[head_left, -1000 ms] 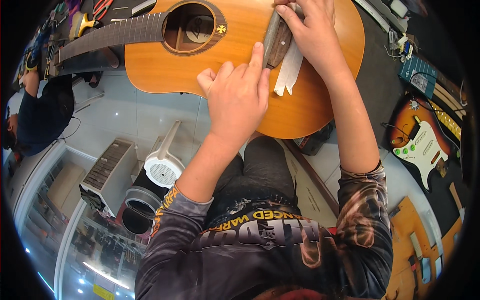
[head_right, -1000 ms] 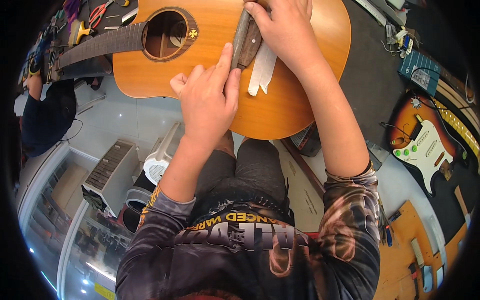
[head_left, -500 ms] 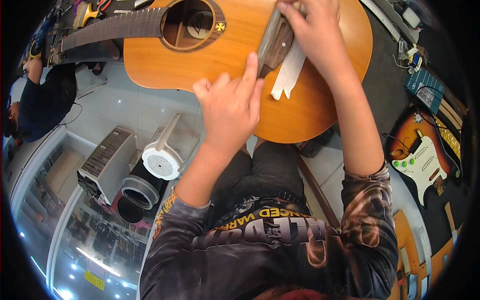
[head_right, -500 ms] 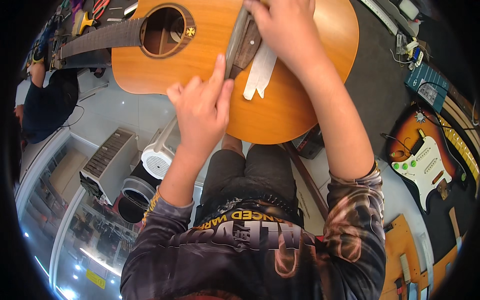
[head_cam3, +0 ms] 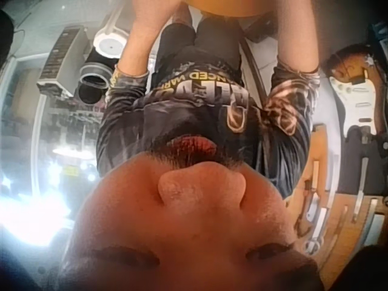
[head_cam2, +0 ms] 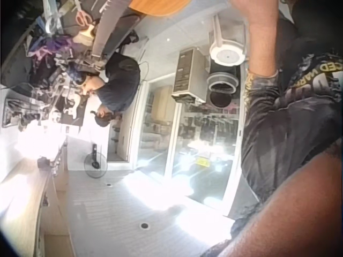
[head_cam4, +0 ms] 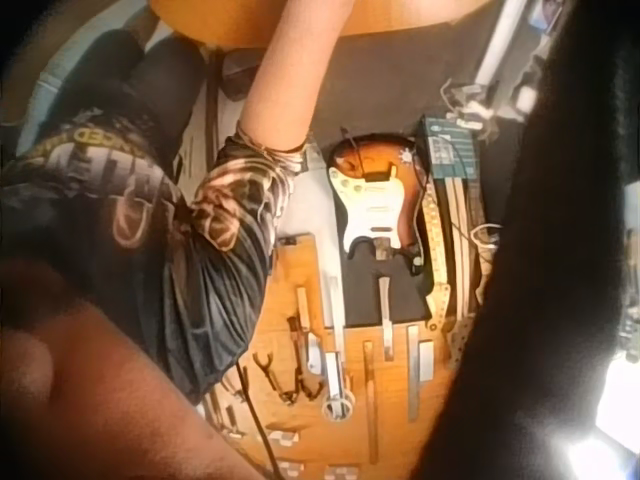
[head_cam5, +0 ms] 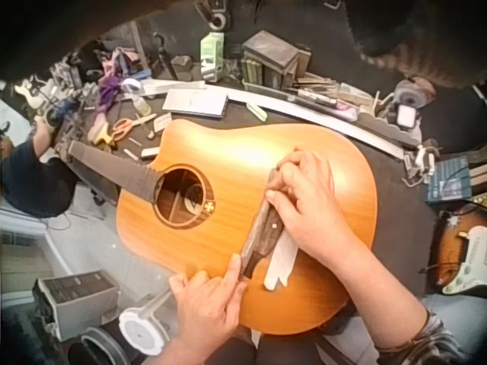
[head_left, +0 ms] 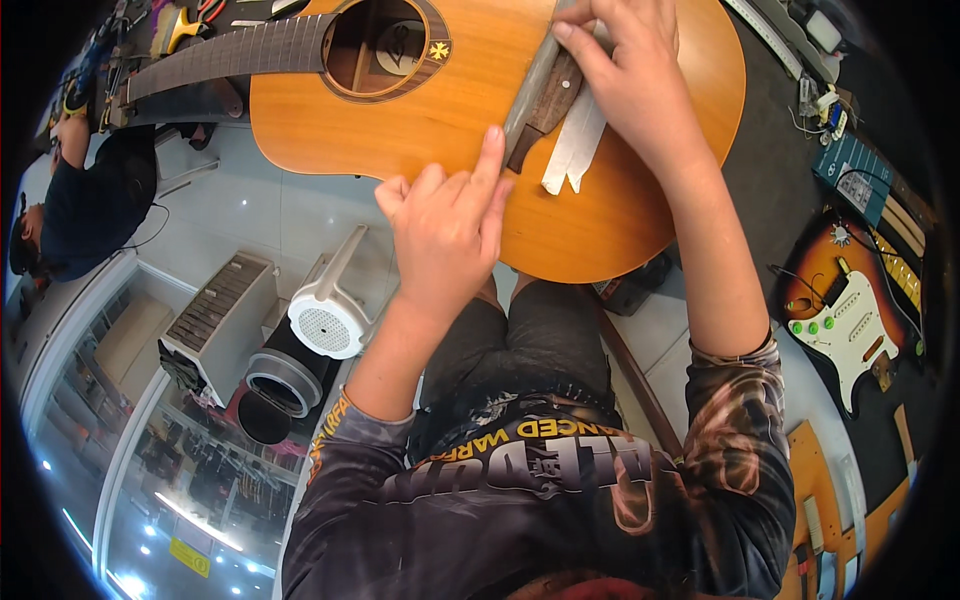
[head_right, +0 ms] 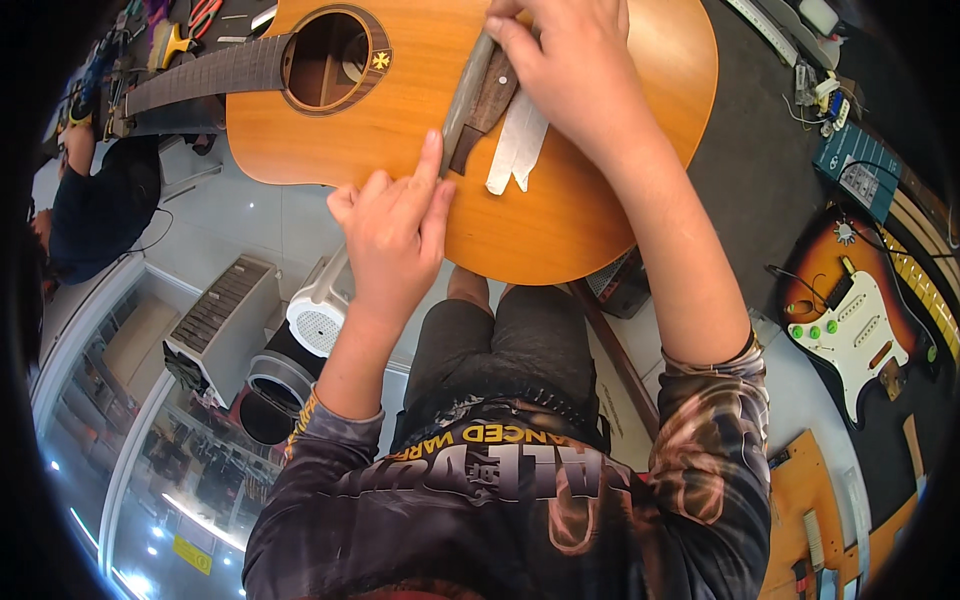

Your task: The person uses a rasp to sand the underside of a wooden guitar bridge that is taped to the body of an acoustic guitar. They then move to a secondary station and continue filing the bridge piece with a small metal file by hand.

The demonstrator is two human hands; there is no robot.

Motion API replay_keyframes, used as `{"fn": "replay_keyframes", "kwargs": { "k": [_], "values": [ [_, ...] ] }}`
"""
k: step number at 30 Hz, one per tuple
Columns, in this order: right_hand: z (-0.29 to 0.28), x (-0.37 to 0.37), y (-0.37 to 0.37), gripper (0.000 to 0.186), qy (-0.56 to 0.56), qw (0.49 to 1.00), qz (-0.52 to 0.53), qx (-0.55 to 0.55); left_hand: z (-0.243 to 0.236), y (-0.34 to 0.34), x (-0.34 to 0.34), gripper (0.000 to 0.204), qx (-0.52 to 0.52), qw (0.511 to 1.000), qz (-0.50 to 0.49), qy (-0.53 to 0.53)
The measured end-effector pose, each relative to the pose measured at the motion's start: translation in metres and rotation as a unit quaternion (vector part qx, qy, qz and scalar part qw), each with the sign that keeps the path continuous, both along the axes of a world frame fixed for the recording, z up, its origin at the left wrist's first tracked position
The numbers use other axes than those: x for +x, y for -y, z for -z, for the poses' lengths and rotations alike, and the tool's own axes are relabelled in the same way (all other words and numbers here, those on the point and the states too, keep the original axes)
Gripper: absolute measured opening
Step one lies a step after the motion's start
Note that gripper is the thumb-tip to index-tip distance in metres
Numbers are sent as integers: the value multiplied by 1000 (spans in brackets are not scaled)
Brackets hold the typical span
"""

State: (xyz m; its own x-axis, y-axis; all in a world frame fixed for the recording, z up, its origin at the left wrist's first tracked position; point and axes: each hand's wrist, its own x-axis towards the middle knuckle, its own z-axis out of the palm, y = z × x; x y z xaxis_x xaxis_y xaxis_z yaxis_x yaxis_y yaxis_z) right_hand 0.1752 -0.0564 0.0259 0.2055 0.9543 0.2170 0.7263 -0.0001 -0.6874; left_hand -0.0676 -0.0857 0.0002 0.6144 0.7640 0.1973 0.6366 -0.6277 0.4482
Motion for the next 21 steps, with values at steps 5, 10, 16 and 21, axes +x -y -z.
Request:
{"fn": "replay_keyframes", "kwargs": {
  "k": [5, 10, 16, 21],
  "values": [
    [16, -10, 19, 16, 40, 998, -19, 41, -4, 26, -21, 58, -37, 998, 9, -45],
    [8, -20, 24, 16, -7, 1000, -20, -10, -7, 37, -34, 64, -65, 996, 16, -52],
    [3, -29, 32, 16, 20, 998, -12, -54, 0, 40, -42, 61, -73, 997, 23, -21],
    [8, -19, 14, 15, 27, 1000, 2, -6, -6, 25, -22, 58, -49, 998, 14, -26]
  ]
}}
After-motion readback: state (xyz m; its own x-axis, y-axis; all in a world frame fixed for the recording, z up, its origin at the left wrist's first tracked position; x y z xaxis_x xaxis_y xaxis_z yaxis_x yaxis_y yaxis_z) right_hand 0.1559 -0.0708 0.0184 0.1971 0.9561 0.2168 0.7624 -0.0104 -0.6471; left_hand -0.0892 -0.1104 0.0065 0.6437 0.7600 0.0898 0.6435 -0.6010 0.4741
